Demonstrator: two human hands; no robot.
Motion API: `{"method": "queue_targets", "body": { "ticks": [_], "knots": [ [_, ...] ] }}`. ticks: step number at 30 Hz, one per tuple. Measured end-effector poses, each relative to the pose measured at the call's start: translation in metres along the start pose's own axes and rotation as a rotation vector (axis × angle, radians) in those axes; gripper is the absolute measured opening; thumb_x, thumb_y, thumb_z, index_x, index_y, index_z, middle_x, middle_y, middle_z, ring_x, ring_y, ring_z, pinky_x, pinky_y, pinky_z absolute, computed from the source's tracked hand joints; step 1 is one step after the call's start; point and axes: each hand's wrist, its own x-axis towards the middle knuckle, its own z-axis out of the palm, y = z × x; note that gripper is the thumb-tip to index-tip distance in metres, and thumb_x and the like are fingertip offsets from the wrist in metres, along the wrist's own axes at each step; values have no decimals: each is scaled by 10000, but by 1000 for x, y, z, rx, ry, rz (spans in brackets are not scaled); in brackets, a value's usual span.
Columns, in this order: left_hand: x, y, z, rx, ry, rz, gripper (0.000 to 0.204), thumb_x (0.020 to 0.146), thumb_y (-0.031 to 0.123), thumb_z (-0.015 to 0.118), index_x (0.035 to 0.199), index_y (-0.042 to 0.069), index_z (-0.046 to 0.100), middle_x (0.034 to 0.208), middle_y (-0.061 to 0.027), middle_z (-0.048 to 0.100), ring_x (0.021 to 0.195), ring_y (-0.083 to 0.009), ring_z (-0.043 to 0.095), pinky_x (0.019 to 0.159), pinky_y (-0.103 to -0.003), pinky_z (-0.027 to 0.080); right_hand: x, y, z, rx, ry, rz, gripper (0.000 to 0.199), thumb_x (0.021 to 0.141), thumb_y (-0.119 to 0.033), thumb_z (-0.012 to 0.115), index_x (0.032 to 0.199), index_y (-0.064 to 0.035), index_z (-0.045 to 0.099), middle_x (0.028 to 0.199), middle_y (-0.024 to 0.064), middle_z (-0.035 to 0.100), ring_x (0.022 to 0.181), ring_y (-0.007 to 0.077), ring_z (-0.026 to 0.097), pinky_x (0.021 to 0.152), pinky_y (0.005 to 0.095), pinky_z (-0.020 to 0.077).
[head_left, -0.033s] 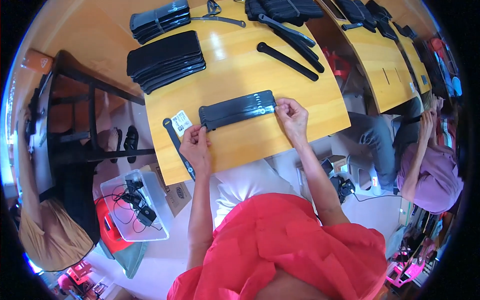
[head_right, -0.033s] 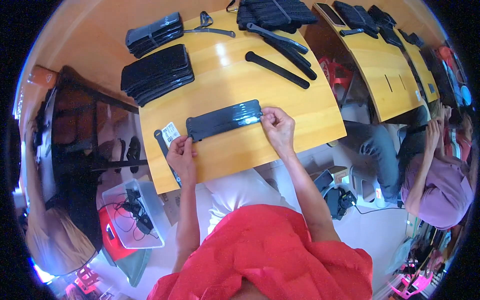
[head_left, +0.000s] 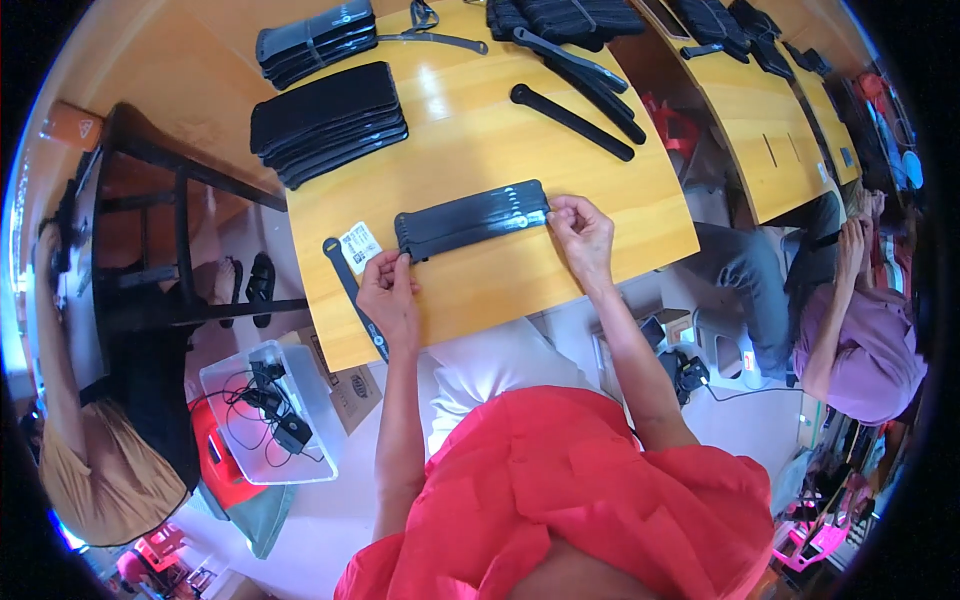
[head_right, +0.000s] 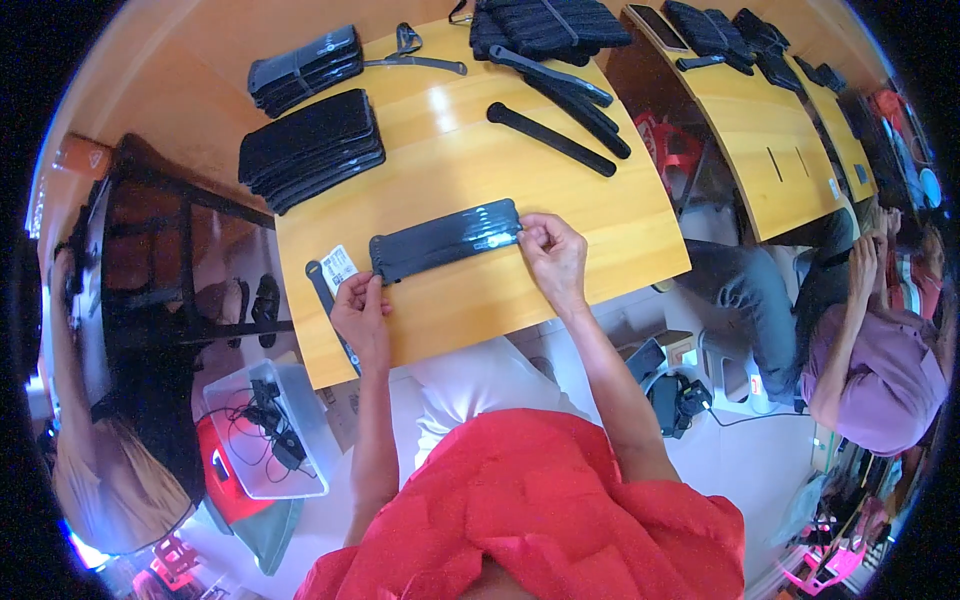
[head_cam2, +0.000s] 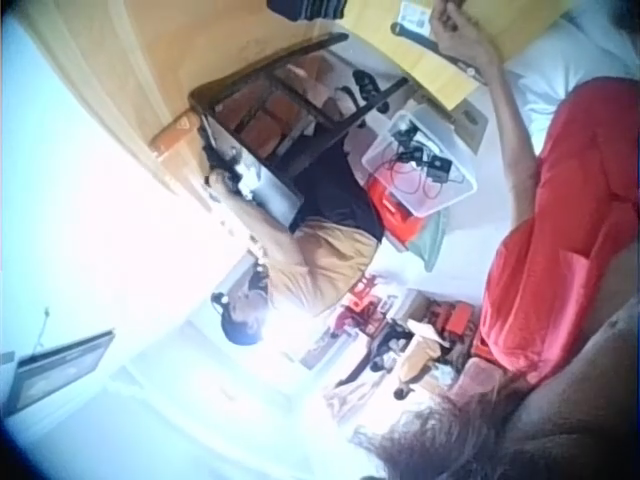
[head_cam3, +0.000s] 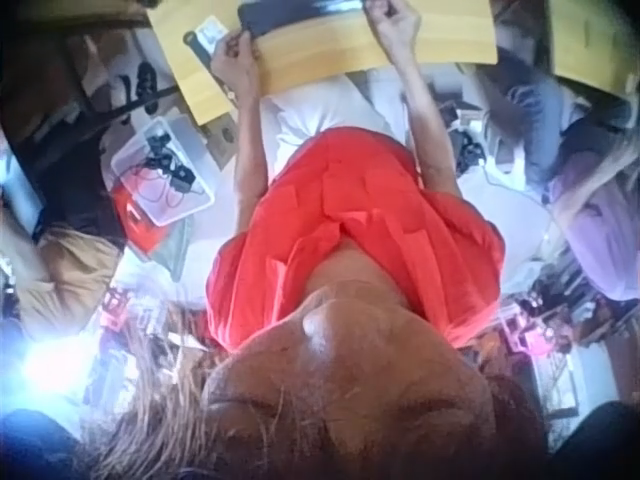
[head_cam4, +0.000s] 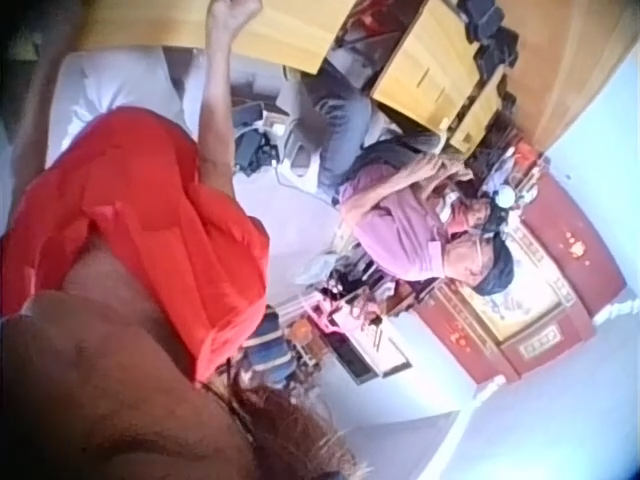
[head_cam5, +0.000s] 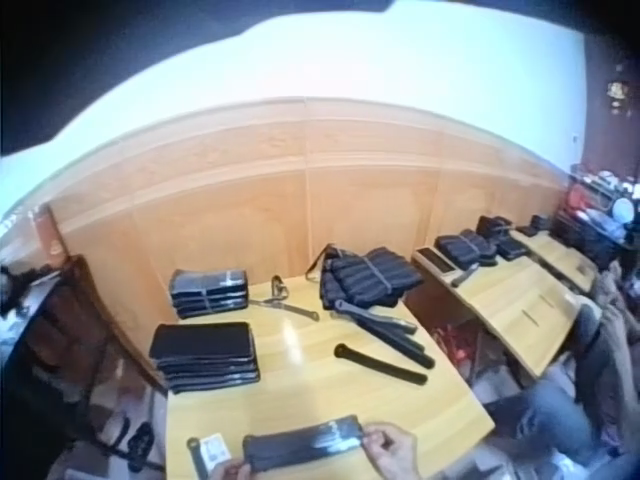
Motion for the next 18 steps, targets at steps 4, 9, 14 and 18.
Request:
{"method": "queue_targets", "body": {
  "ticks": [4,9,14,18],
  "knots": [
    [0,-2,0,9,-5,-25,78,840,45,610,900,-4,605,708,-17,591,551,-46,510,462,-182,441,0,4,0,9,16,21,143,761,50,631,900,15,626,635,-39,519,554,13,427,504,168,378],
    [1,-3,1,-2,-6,-10,72,841,43,608,897,-2,603,706,-14,588,550,-45,509,455,-179,431,0,5,-1,-24,18,-14,131,764,44,627,894,22,624,632,-32,523,548,18,432,496,173,379],
    [0,-1,3,7,-15,-10,81,849,67,610,900,6,593,708,3,573,530,-34,489,447,-169,406,0,2,-4,-103,-16,1,120,801,37,621,919,15,610,685,-34,541,585,19,472,539,159,412],
    [-1,3,4,2,-10,-29,84,841,37,605,914,-3,595,726,-8,577,550,-39,488,452,-180,413,0,1,-2,-53,-11,39,115,798,43,616,910,19,607,676,-27,541,572,26,481,532,164,420]
  ]
}}
